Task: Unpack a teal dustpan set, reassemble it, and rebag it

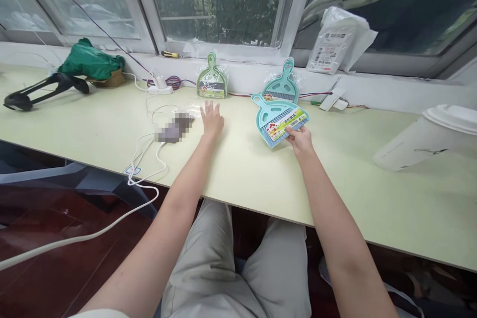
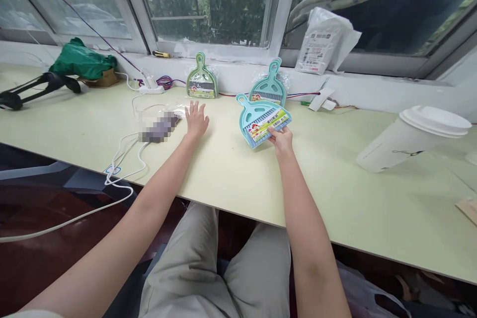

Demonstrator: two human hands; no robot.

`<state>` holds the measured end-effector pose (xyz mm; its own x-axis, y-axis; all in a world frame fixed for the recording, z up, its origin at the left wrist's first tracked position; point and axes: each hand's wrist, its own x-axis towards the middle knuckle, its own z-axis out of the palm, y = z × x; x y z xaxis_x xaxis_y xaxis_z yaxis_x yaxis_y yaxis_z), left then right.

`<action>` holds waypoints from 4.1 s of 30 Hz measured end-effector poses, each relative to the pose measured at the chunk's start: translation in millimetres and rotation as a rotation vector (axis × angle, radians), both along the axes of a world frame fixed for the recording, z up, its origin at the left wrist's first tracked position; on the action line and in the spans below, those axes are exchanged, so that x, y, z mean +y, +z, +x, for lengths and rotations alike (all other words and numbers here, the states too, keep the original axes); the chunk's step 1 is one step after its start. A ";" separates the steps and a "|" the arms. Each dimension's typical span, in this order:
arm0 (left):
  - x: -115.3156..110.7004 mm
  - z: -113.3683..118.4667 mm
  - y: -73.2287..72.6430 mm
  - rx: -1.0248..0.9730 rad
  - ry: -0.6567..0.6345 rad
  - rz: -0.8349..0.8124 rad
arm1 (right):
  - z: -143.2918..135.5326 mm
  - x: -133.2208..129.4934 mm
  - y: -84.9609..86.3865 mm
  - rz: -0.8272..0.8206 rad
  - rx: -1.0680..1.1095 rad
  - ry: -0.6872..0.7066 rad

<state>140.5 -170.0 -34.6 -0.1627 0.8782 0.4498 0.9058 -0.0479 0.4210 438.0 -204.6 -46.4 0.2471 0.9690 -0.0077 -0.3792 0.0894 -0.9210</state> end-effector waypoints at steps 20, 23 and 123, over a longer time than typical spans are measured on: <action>-12.4 46.0 -10.9 0.313 -0.345 -0.224 | -0.8 -0.7 1.8 -0.081 -0.005 0.067; -13.7 46.9 -9.6 0.358 -0.331 -0.228 | -1.3 -2.9 5.2 -0.106 -0.028 0.135; -37.8 81.3 25.8 -1.290 -0.949 -0.411 | -56.7 -17.0 15.8 0.189 0.229 -0.009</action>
